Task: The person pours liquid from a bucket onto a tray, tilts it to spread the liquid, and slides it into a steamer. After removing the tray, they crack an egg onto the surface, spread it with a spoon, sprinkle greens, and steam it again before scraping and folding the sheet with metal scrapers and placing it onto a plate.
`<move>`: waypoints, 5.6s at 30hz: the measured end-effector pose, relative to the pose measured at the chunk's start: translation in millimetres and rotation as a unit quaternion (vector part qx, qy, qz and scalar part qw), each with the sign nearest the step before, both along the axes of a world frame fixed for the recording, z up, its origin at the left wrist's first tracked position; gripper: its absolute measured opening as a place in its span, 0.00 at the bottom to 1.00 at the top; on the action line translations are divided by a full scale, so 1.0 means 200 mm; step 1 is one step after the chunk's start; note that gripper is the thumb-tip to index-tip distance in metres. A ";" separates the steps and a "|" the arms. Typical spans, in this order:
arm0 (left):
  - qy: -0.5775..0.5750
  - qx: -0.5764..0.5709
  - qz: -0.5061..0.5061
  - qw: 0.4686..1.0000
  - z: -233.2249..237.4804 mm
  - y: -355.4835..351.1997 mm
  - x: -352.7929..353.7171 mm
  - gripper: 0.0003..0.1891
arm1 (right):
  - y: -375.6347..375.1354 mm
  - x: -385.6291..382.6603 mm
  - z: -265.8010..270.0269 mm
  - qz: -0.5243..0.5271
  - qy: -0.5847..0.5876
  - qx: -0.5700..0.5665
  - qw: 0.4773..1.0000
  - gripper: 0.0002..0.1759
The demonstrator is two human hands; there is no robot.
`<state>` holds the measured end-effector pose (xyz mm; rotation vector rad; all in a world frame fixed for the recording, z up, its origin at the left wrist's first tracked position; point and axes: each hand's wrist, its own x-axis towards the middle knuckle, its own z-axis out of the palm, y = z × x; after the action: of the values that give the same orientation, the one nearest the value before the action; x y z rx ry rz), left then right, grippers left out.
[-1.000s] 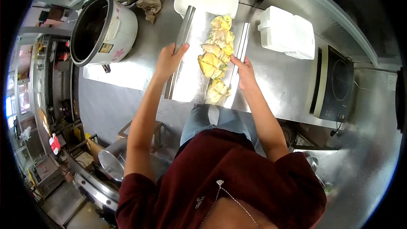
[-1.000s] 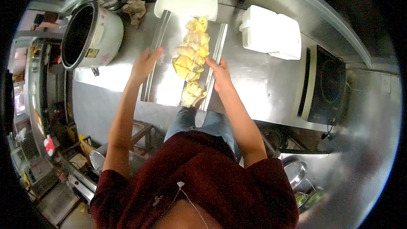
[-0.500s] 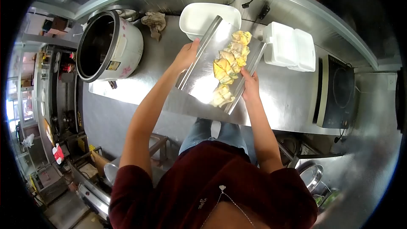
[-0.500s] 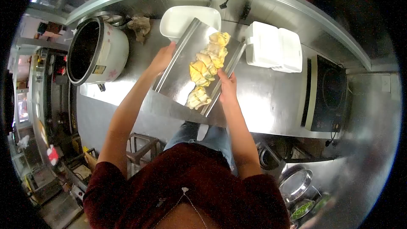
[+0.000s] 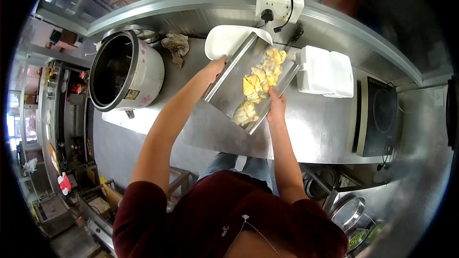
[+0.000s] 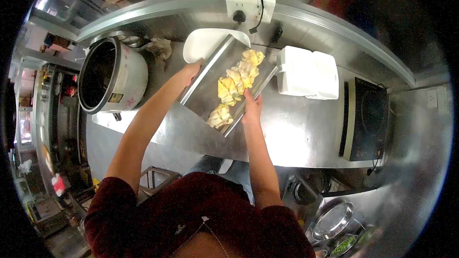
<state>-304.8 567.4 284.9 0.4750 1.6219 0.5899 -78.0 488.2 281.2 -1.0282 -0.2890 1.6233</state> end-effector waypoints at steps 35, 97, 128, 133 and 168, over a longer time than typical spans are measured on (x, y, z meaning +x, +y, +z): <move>-0.004 0.002 0.457 0.890 -0.31 -1.29 0.57 0.22 | -0.35 0.33 -0.24 0.353 -0.078 -0.045 0.931 0.19; 0.399 0.352 -0.311 0.787 0.18 -0.60 -0.63 0.21 | -0.71 -0.76 -0.16 -0.272 -0.241 -0.045 0.931 0.15; 0.351 0.337 -0.277 0.829 0.17 -0.76 -0.73 0.19 | -0.69 -0.64 0.06 -0.281 -0.369 -0.042 0.885 0.14; 0.357 0.346 -0.274 0.823 0.17 -0.79 -0.75 0.19 | -0.67 -0.63 0.13 -0.274 -0.410 -0.055 0.868 0.13; 0.336 0.397 -0.436 0.734 0.25 -1.09 -0.76 0.11 | -0.63 -0.44 0.24 -0.300 -0.404 0.080 0.861 0.16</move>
<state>-456.8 349.0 335.1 2.1627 1.4597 0.3473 -166.8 362.6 330.0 -1.4524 -0.5788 0.5364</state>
